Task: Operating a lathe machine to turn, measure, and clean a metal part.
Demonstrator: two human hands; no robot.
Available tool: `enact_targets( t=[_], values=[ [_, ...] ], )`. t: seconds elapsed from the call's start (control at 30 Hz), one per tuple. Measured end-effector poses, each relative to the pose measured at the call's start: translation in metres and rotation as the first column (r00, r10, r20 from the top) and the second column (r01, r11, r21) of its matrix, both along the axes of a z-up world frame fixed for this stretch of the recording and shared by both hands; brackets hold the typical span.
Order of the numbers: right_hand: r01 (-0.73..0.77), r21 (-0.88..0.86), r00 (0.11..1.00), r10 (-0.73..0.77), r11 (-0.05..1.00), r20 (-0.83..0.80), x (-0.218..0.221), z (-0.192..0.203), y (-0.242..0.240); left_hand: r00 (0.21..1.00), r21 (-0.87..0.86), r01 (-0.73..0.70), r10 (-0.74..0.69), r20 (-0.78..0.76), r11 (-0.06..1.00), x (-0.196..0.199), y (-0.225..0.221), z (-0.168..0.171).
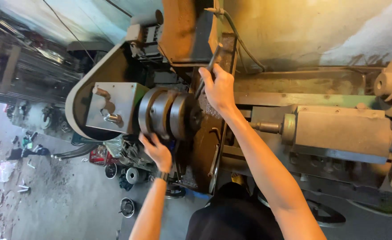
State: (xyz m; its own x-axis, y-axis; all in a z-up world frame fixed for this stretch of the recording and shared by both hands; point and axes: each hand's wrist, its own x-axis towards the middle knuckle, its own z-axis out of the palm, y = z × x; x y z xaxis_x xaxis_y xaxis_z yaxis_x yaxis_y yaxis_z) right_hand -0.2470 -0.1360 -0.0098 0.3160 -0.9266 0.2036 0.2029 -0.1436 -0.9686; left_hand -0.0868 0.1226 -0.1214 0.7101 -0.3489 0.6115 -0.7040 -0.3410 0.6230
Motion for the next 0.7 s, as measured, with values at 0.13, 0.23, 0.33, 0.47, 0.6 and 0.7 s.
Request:
enact_targets(
  t=[0.13, 0.23, 0.33, 0.47, 0.6, 0.7],
  values=[
    [0.014, -0.022, 0.999, -0.014, 1.0, -0.041, -0.009, 0.0, -0.002, 0.972, 0.245, -0.074, 0.125, -0.198, 0.967, -0.011, 0.05, -0.048],
    [0.013, -0.095, 0.998, -0.018, 0.995, -0.052, -0.017, -0.001, -0.005, 0.951, 0.293, 0.165, -0.073, -0.3, 0.942, -0.017, 0.054, -0.03],
    [-0.009, 0.026, 0.999, 0.008, 1.0, 0.033, -0.023, -0.001, -0.007, 0.995, 0.076, 0.012, -0.004, -0.104, 0.997, -0.017, 0.029, 0.029],
    [-0.009, 0.03, 0.999, 0.007, 1.0, 0.044, -0.027, 0.001, -0.008, 0.965, 0.06, 0.122, -0.133, 0.226, 0.991, 0.006, -0.035, 0.11],
    [-0.039, 0.046, 0.997, 0.036, 0.998, 0.073, -0.023, -0.002, -0.009, 0.88, 0.364, 0.385, -0.456, 0.132, 0.848, 0.057, -0.098, 0.137],
    [0.01, -0.032, 1.0, -0.009, 0.999, 0.017, -0.021, -0.01, -0.012, 0.903, 0.576, 0.4, -0.414, -0.115, 0.713, 0.106, -0.131, 0.116]
  ],
)
